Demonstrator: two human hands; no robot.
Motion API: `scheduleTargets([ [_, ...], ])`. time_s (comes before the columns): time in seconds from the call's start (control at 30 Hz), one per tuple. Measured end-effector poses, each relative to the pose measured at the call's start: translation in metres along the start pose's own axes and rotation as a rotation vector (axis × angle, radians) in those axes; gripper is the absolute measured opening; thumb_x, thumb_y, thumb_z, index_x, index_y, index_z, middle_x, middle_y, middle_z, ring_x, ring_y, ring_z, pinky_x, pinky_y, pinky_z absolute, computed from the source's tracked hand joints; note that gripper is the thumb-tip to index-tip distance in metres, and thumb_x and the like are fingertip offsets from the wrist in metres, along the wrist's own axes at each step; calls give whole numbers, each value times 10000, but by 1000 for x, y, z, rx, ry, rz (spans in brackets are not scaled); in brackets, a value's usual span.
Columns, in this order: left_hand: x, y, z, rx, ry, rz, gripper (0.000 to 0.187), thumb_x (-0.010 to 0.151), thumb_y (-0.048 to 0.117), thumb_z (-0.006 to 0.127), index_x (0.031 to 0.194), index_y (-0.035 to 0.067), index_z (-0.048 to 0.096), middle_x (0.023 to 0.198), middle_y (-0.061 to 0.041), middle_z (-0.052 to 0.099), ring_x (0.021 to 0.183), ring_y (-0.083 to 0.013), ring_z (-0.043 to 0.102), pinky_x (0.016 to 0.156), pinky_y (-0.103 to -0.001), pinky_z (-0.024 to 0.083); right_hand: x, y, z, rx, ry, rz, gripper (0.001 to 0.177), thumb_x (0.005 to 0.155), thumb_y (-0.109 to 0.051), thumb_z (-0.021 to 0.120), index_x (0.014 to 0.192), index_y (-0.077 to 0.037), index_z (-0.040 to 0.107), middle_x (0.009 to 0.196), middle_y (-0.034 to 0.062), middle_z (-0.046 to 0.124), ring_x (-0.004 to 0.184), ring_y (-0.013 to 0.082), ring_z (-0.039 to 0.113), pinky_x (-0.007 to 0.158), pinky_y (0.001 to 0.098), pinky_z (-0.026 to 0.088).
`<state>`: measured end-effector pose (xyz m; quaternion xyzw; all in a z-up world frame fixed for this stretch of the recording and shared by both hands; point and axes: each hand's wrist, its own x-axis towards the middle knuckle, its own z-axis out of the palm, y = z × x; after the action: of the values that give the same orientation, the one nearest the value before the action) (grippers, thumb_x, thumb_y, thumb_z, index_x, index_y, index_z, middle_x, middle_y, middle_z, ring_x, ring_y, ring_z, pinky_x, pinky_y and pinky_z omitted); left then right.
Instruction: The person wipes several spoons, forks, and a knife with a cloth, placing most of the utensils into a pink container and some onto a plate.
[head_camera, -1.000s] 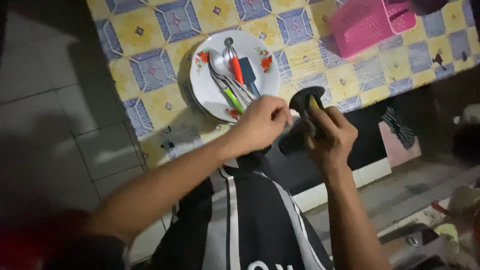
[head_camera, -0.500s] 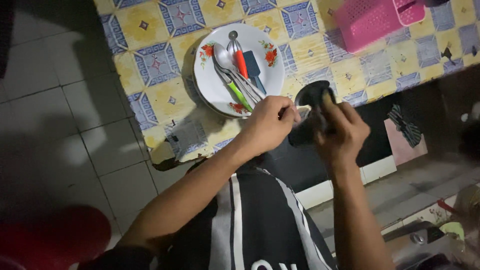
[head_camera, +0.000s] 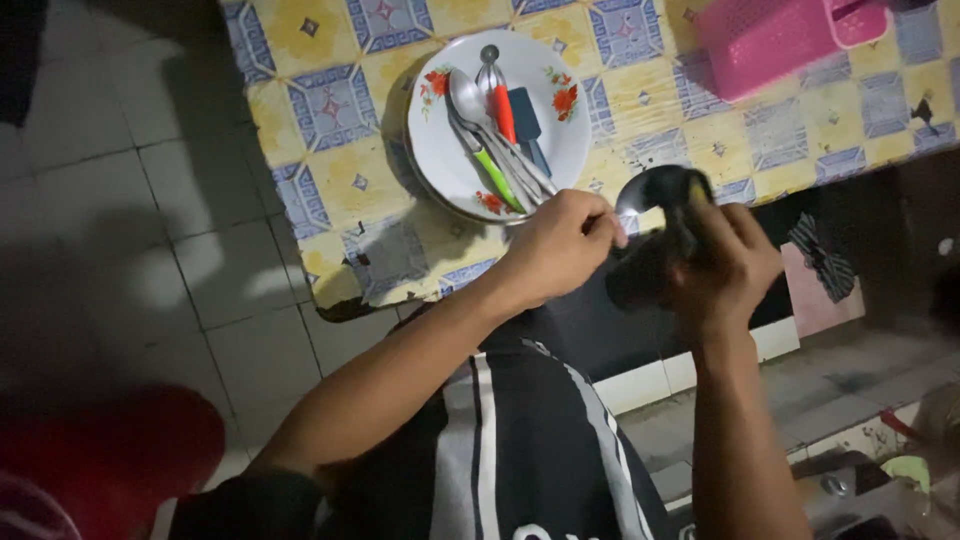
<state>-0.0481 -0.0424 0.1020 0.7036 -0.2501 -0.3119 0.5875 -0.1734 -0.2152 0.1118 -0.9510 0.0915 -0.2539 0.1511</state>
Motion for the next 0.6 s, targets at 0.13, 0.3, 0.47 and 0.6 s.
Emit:
scheduleTargets([
  [0.13, -6, -1, 0, -104, -16, 10, 216, 957, 118, 561, 858, 31, 732, 662, -56, 685, 515, -149, 601, 490, -348, 450, 0, -20, 0, 34, 29, -150, 377, 943, 60, 755, 1309, -21, 717, 945, 167, 678, 788, 285, 684, 717, 334, 549],
  [0.3, -13, -2, -6, -132, -90, -129, 233, 964, 119, 574, 841, 26, 748, 547, -46, 566, 469, -108, 483, 453, -333, 378, 5, -30, -7, -60, -21, -64, 453, 888, 66, 737, 1332, -22, 701, 997, 170, 676, 835, 319, 676, 743, 375, 550],
  [0.47, -11, -17, -2, -77, -74, 12, 224, 973, 114, 591, 833, -12, 713, 577, -6, 543, 493, -66, 505, 479, -292, 391, -2, -29, -5, 23, -107, -123, 531, 805, 58, 736, 1324, -47, 699, 989, 174, 658, 825, 331, 684, 729, 382, 562],
  [0.6, -16, 4, -10, -191, -158, -170, 241, 961, 112, 552, 839, 8, 732, 542, 4, 552, 470, -68, 493, 437, -285, 378, 0, -38, -9, 31, -104, -86, 532, 807, 42, 719, 1325, -62, 657, 1056, 183, 677, 877, 363, 695, 767, 395, 567],
])
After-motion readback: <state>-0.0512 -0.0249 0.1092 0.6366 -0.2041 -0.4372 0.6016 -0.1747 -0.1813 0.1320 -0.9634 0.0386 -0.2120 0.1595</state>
